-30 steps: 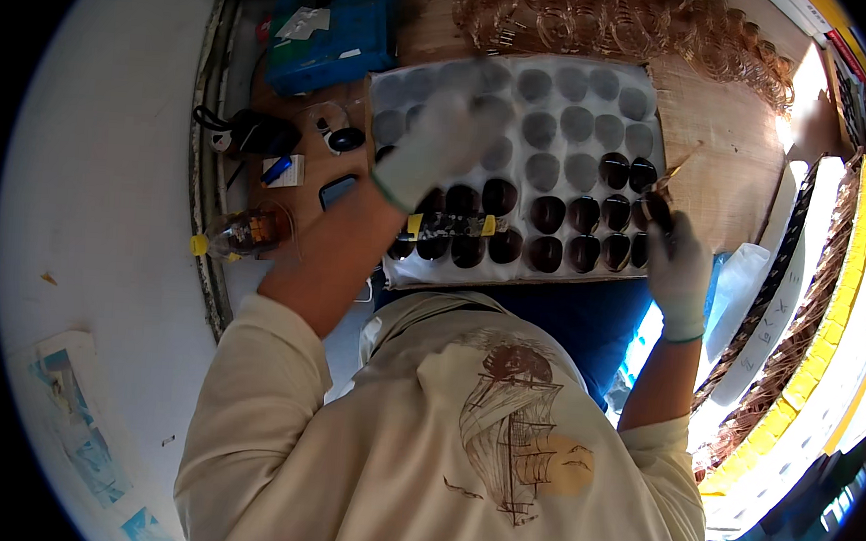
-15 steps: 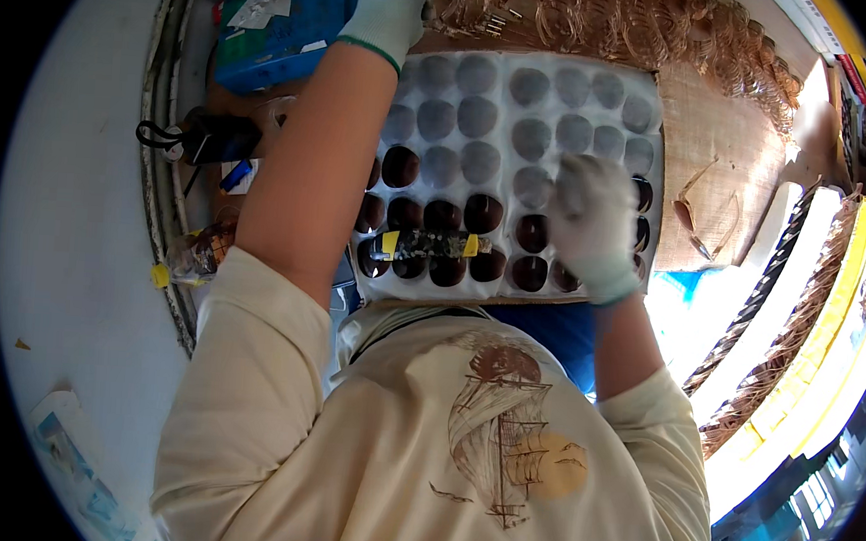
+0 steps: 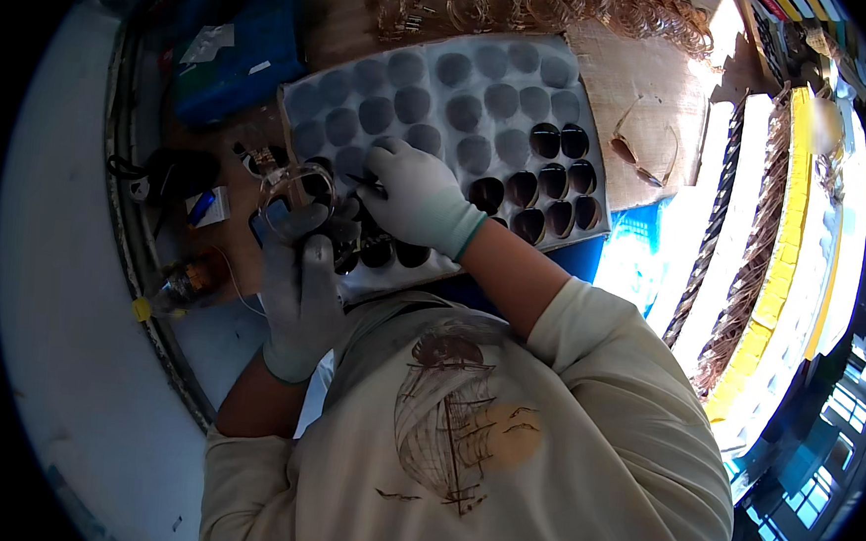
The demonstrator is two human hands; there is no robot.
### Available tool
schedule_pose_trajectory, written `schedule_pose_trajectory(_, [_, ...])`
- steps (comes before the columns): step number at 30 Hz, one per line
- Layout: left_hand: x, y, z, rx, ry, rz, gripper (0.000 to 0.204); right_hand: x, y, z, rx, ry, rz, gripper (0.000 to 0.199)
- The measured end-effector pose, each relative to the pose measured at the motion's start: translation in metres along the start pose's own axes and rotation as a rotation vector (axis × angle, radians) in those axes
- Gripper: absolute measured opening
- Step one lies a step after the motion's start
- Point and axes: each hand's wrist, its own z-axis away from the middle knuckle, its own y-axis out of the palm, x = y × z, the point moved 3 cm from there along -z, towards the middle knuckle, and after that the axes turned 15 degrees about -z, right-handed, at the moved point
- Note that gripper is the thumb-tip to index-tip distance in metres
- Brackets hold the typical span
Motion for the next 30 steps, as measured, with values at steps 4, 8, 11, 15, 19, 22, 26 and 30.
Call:
schedule_pose_trajectory(4, [0.006, -0.012, 0.034, 0.162, 0.013, 0.103, 0.030, 0.061, -0.056, 0.083, -0.307, -0.423, -0.149, 0.018])
schedule_pose_trajectory(8, [-0.020, 0.017, 0.053, 0.300, 0.044, 0.047, 0.032, 0.157, -0.082, 0.150, -0.134, -0.999, -0.246, 0.021])
schedule_pose_trajectory(11, [-0.048, 0.047, 0.057, 0.554, 0.127, 0.131, 0.036, 0.215, -0.088, 0.200, -0.019, -0.940, -0.283, 0.023])
schedule_pose_trajectory(15, [-0.063, 0.046, 0.074, 0.591, 0.137, 0.108, 0.036, 0.231, -0.061, 0.224, -0.067, -0.921, -0.373, 0.028])
schedule_pose_trajectory(19, [-0.055, 0.041, 0.082, 0.525, 0.094, 0.162, 0.036, 0.206, -0.046, 0.235, 0.049, -0.880, -0.386, 0.023])
schedule_pose_trajectory(22, [-0.042, 0.041, 0.093, 0.301, 0.124, 0.294, 0.034, 0.192, -0.027, 0.267, 0.148, -0.625, -0.363, 0.015])
schedule_pose_trajectory(26, [-0.039, 0.038, 0.095, 0.342, 0.165, 0.380, 0.037, 0.192, -0.046, 0.232, 0.185, -0.916, -0.218, 0.015])
schedule_pose_trajectory(30, [-0.039, 0.027, 0.093, 0.368, 0.134, 0.228, 0.037, 0.146, -0.053, 0.217, 0.057, -1.042, -0.070, 0.025])
